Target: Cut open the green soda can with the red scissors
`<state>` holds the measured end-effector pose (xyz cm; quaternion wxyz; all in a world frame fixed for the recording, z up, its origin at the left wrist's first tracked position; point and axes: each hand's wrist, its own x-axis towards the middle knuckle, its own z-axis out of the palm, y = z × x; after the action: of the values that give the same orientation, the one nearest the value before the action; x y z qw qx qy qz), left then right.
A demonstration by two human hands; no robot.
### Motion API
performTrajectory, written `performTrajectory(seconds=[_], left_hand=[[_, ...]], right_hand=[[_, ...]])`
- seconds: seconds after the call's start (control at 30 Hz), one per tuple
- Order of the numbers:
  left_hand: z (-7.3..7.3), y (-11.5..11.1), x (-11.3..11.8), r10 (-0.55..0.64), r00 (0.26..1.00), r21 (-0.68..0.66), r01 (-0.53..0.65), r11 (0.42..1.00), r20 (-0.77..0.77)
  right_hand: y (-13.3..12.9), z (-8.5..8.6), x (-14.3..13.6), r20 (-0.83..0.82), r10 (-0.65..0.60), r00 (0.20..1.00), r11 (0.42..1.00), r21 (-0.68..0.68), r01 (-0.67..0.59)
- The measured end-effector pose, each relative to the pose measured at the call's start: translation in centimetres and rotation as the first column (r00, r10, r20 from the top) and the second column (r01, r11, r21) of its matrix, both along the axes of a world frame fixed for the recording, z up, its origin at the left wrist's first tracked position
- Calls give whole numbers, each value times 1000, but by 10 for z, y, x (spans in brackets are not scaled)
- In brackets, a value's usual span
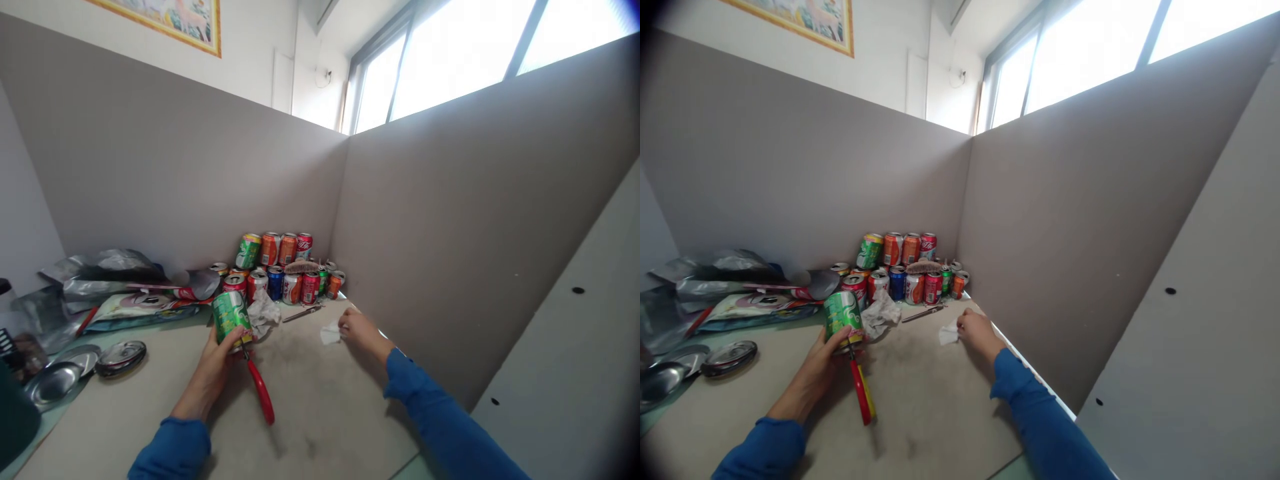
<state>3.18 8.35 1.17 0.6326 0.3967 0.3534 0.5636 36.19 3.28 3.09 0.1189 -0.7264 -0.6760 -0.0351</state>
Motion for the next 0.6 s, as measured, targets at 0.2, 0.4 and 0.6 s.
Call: performTrajectory(seconds=[0.2,0.4,0.6], left_hand=[[-2,3,-5,15,1000,0,-15,1000,17],[-1,5,-8,83,996,-10,-83,997,40],[1,5,-7,87,995,-15,-87,996,37]], right_hand=[[46,-6,-53,123,109,986,994,-19,-107],[77,-18,-70,196,208,958,977,-90,-194],[79,-11,-80,213,227,950,974,-28,-226]])
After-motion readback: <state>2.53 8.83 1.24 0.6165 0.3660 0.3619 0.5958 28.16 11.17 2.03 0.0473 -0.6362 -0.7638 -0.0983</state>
